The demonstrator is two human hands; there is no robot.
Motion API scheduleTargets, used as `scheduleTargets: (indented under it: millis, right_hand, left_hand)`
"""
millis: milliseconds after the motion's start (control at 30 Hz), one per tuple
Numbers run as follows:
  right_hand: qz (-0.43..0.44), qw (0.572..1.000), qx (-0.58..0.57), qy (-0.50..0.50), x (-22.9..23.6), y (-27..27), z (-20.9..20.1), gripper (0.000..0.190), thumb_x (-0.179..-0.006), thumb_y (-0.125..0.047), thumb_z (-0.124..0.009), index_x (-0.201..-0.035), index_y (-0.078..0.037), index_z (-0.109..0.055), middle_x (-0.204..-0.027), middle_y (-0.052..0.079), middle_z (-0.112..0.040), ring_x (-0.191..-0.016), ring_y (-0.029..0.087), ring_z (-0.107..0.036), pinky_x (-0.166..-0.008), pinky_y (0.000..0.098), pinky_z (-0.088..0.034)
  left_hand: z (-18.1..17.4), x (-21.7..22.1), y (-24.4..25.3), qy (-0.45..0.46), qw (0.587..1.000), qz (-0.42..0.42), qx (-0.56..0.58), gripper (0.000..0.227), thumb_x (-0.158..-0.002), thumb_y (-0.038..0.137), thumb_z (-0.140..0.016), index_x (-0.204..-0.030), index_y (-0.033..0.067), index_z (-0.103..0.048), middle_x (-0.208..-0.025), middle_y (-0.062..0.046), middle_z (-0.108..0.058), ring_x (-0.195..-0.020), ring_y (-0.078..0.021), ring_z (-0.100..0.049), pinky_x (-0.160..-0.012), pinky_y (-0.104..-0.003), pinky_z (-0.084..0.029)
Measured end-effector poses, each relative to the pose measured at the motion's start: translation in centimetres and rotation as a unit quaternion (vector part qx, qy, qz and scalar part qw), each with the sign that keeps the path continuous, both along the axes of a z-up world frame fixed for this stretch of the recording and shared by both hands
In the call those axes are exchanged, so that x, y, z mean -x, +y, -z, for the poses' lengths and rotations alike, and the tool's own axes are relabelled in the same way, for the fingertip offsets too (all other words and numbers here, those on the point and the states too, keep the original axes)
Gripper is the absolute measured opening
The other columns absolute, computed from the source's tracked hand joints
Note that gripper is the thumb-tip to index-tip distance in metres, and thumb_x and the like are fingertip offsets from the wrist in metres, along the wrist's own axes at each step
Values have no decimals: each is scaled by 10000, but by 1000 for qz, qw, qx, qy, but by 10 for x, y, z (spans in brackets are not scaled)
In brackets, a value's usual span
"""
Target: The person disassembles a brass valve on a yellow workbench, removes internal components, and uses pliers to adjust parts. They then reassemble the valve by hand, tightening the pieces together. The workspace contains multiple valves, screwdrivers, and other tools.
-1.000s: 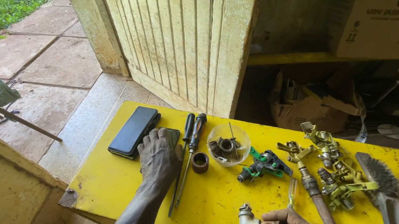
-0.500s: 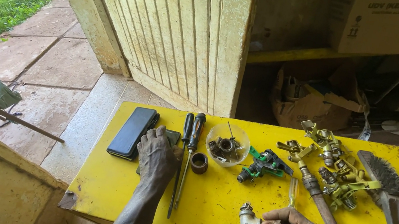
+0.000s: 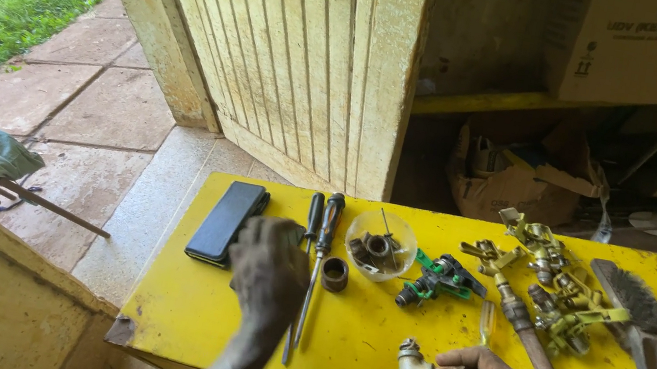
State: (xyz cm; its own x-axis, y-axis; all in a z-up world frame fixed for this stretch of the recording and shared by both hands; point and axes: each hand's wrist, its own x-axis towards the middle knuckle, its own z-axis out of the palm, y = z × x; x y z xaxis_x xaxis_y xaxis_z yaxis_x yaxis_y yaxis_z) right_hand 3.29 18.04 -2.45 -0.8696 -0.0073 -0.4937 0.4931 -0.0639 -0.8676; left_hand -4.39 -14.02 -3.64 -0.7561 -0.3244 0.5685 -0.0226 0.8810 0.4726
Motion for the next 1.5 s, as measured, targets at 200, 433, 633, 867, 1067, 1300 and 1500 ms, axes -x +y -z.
scheduleTargets:
  millis: [200,433,633,867,1067,1300,1500]
  right_hand:
    - [10,993,-36,113,16,4,12,239,-1000,-87,-718,-1080,129,-783,-662,356,-724,-568,411,-660,-602,461,-521]
    - [17,993,58,102,28,25,42,299,-1046,-146,-665,-1030,148,-719,-743,310,-677,-461,437,-576,-455,495,-474]
    - [-27,996,84,21,22,12,35,407,-988,-183,-675,-1281,88,-752,-826,312,-743,-550,429,-609,-544,499,-498]
    - [-14,998,58,-27,14,-6,17,438,-938,52,-733,-1363,110,-822,-888,248,-629,-632,367,-537,-627,470,-466]
    - [-12,997,70,-35,12,-8,19,452,-963,8,-703,-1389,99,-826,-771,249,-548,-592,362,-463,-572,477,-421]
    - [-40,997,43,47,18,15,54,176,-985,-24,-751,-898,128,-725,-745,295,-683,-581,426,-624,-587,541,-542]
    - [-74,985,61,146,14,20,51,248,-1006,-91,-699,-967,140,-781,-667,239,-627,-601,350,-582,-585,492,-527]
  left_hand:
    - [-38,-77,80,-24,888,448,-105,467,-1004,301,-657,-1393,54,-584,-1389,-192,-621,-1275,-348,-593,-1096,-517,-494]
    - [-36,-86,105,-98,844,498,-174,758,-1031,579,-482,-1546,27,-415,-1455,-227,-517,-1256,-436,-578,-1003,-565,-490]
    - [-39,-81,109,-229,813,464,-268,490,-1096,449,-398,-1345,28,-435,-1142,-223,-731,-938,-372,-742,-752,-480,-622]
    - [-32,-79,110,-247,763,354,-481,266,-1087,364,-508,-1144,105,-534,-860,-92,-688,-731,-197,-669,-622,-373,-554]
    - [-35,-76,111,-269,744,319,-523,319,-1104,436,-570,-1096,119,-544,-767,-59,-667,-615,-156,-630,-552,-326,-526]
    - [-32,-72,110,-264,693,320,-590,400,-1094,494,-544,-1126,97,-517,-840,-104,-751,-588,-155,-618,-512,-305,-495]
    - [-36,-70,109,-257,684,310,-609,333,-1108,428,-535,-1104,97,-494,-1032,-155,-855,-594,-145,-620,-500,-278,-500]
